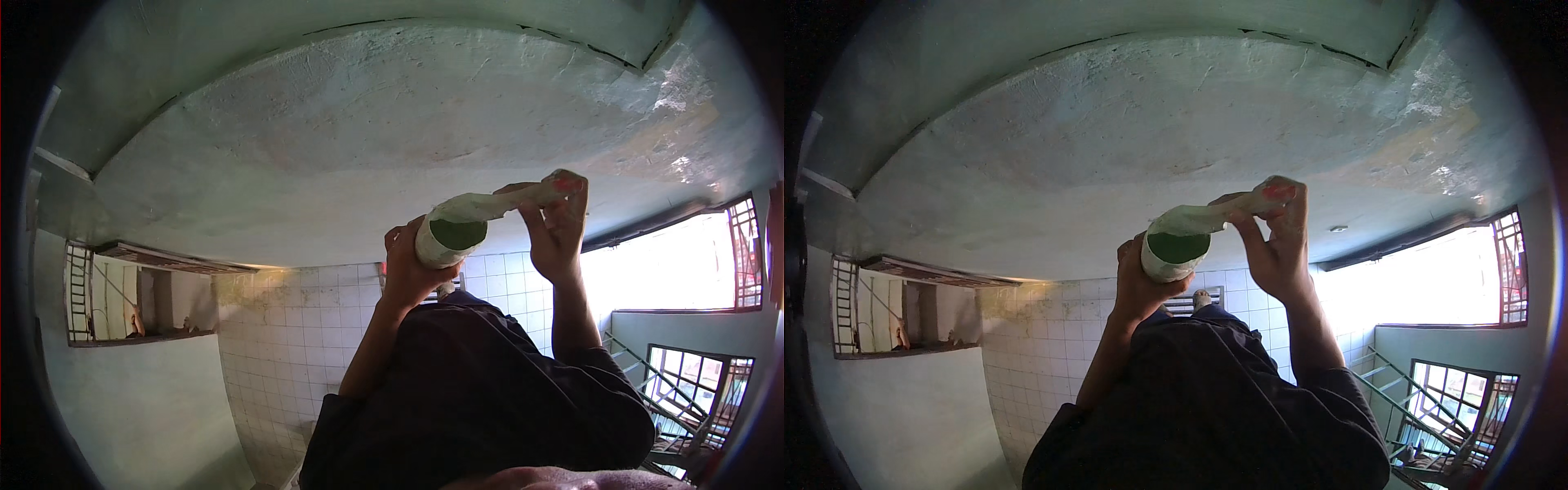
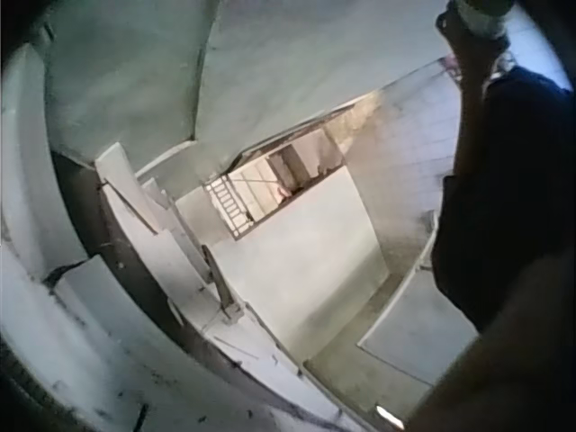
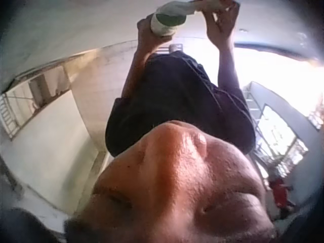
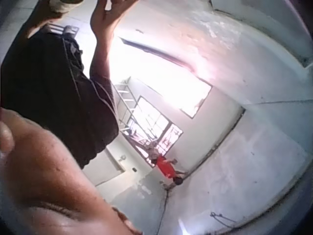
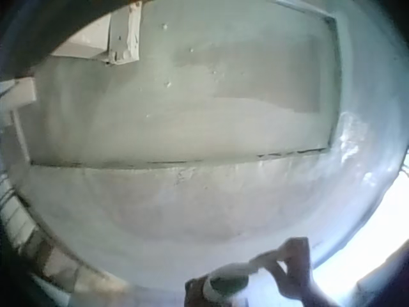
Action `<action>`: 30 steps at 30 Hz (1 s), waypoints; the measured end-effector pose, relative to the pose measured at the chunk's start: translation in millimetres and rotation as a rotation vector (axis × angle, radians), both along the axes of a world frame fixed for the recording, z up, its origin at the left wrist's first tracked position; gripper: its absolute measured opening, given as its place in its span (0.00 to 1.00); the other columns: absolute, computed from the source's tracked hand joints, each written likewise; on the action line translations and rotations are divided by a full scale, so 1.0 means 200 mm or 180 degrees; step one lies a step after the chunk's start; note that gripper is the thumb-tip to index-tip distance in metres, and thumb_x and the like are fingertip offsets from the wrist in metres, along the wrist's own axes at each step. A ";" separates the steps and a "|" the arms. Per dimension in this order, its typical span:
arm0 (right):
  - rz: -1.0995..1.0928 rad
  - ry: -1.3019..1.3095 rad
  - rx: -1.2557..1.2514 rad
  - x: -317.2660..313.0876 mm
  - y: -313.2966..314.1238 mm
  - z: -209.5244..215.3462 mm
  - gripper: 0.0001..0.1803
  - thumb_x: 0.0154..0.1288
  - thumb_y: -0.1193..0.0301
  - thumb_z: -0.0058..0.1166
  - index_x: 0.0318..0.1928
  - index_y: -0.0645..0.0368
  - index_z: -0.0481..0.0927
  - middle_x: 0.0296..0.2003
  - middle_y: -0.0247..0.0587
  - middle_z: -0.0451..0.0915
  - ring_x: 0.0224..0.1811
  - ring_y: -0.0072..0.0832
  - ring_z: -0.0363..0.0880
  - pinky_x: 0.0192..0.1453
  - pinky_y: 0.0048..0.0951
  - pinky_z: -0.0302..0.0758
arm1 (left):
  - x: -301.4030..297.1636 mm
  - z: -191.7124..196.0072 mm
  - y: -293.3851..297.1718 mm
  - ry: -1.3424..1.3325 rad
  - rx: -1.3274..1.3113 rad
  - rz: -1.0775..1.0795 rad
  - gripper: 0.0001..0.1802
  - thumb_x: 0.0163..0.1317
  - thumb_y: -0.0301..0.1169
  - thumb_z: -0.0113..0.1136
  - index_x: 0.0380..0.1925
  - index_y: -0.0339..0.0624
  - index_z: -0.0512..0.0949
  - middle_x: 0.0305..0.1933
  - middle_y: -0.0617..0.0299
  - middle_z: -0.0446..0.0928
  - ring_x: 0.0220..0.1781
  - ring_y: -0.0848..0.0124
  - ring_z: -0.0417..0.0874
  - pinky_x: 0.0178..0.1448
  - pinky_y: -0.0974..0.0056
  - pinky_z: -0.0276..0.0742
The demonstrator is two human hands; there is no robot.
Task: The recorder paints a ceiling with a brush while holding a paint pot, standing on a platform.
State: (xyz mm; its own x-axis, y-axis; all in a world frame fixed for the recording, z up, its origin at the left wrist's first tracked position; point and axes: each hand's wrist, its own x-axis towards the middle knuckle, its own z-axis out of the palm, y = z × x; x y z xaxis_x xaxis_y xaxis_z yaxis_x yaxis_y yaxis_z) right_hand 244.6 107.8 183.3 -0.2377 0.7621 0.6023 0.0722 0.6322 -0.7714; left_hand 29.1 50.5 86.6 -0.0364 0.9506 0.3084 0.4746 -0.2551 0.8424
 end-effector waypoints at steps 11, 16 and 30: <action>0.0125 0.1921 -0.1951 0.05 0.13 -0.18 0.17 0.81 0.68 0.52 0.61 0.61 0.64 0.43 0.48 0.85 0.38 0.32 0.87 0.44 0.36 0.84 | 0.03 0.00 0.02 -0.0070 0.0062 -0.0141 0.46 0.42 0.40 0.84 0.63 0.43 0.75 0.55 0.60 0.83 0.60 0.64 0.80 0.73 0.53 0.58; 0.0520 0.2651 -0.2715 0.05 0.13 -0.24 0.11 0.83 0.66 0.49 0.55 0.60 0.75 0.48 0.43 0.84 0.49 0.31 0.86 0.54 0.35 0.82 | 0.05 0.00 0.06 0.0152 0.0226 -0.0162 0.47 0.42 0.41 0.85 0.64 0.42 0.74 0.56 0.59 0.82 0.60 0.63 0.80 0.71 0.51 0.60; 0.0982 0.3537 -0.2253 0.19 0.28 -0.11 0.13 0.77 0.72 0.57 0.58 0.59 0.76 0.49 0.42 0.84 0.51 0.29 0.87 0.55 0.33 0.87 | 0.09 0.07 0.19 -0.0103 0.0072 -0.0211 0.37 0.40 0.38 0.86 0.51 0.38 0.79 0.47 0.50 0.85 0.48 0.55 0.87 0.57 0.51 0.82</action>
State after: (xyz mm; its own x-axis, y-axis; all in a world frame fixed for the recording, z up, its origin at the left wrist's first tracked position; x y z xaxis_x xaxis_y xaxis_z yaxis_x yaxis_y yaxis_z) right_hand 282.5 163.3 162.1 -0.1021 0.9907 0.0901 -0.8691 -0.0448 -0.4927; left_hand 47.8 88.6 100.7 0.0161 0.9440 0.3295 0.4285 -0.3043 0.8508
